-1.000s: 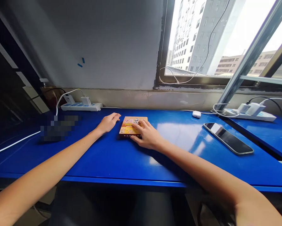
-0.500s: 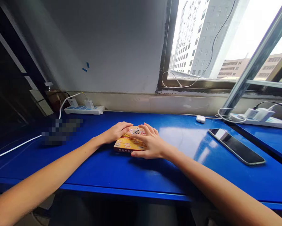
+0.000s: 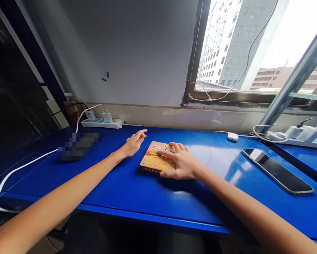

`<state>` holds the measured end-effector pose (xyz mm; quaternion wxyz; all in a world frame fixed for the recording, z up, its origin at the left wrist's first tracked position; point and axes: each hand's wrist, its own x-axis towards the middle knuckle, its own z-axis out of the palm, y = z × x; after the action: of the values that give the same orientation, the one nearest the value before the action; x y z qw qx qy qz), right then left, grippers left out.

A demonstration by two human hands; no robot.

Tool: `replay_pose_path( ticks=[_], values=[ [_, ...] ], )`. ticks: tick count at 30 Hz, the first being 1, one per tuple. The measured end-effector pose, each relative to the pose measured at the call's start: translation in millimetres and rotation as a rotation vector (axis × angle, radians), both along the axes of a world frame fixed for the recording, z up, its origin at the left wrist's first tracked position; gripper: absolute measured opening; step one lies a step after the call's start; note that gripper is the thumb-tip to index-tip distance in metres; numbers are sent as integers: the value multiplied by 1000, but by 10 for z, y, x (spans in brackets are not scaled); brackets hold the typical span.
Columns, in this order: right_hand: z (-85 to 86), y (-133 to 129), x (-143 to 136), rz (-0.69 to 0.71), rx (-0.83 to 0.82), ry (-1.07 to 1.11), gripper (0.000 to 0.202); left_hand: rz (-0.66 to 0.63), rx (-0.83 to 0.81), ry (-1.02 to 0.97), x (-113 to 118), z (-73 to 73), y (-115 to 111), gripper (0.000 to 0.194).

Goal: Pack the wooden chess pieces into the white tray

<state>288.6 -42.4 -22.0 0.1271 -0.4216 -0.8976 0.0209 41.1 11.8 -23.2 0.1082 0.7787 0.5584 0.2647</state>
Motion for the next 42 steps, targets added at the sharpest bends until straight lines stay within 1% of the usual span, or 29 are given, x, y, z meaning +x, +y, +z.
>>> replay_pose_path(
  ticks=[1, 2, 4, 5, 8, 9, 11, 12, 13, 15, 16, 18, 20, 24, 26, 28, 30, 32, 35, 38, 40, 42],
  values=[
    [0, -34, -20, 55, 1, -5, 80, 0, -5, -15, -10, -2, 9, 53],
    [1, -60, -37, 59, 13, -3, 79, 2, -12, -35, -19, -5, 17, 54],
    [2, -82, -49, 3, 44, 3, 76, 20, -17, -105, -34, -18, 35, 55],
    [0, -79, -42, -3, 51, 0, 76, 25, -17, -147, -42, -29, 45, 56],
    [-21, -15, 9, 117, 46, -21, 79, -7, -29, -222, -61, -61, 67, 60],
    [-31, 24, 31, 108, 54, -19, 78, -29, -31, -221, -61, -65, 62, 61],
    [-55, 118, 75, -14, 75, 3, 76, -107, -25, -186, -44, -54, 25, 62],
    [-67, 165, 97, -78, 80, 18, 75, -167, -18, -152, -27, -39, -7, 62],
    [-80, 208, 119, -113, 80, 31, 76, -241, -18, -102, -6, -19, -44, 62],
    [-98, 267, 161, -116, 63, 53, 77, -361, -51, 31, 38, 25, -120, 64],
    [-103, 281, 180, -103, 47, 62, 78, -382, -81, 99, 55, 46, -152, 68],
    [-101, 285, 210, -82, 2, 70, 79, -367, -143, 194, 68, 76, -190, 79],
    [-88, 272, 232, -62, -49, 75, 80, -355, -177, 230, 53, 95, -194, 90],
    [-49, 229, 246, 54, -124, 99, 81, -420, -214, 283, -3, 118, -170, 105],
    [-30, 204, 245, 117, -139, 91, 82, -454, -212, 305, -15, 130, -172, 109],
    [-16, 179, 245, 139, -142, 69, 83, -506, -181, 295, -13, 144, -185, 108],
    [-12, 156, 249, 131, -138, 47, 85, -536, -146, 262, -8, 156, -202, 104],
    [-22, 139, 255, 120, -133, 31, 89, -522, -144, 239, -9, 158, -215, 104],
    [-55, 125, 259, 101, -138, 24, 91, -493, -178, 255, -21, 138, -219, 108],
    [-74, 127, 257, 88, -141, 27, 89, -491, -201, 285, -27, 113, -224, 105],
    [-61, 130, 260, 110, -130, 45, 89, -496, -197, 307, -17, 109, -240, 101],
    [-30, 131, 266, 156, -120, 75, 87, -503, -193, 327, 0, 115, -263, 101]
  ],
)
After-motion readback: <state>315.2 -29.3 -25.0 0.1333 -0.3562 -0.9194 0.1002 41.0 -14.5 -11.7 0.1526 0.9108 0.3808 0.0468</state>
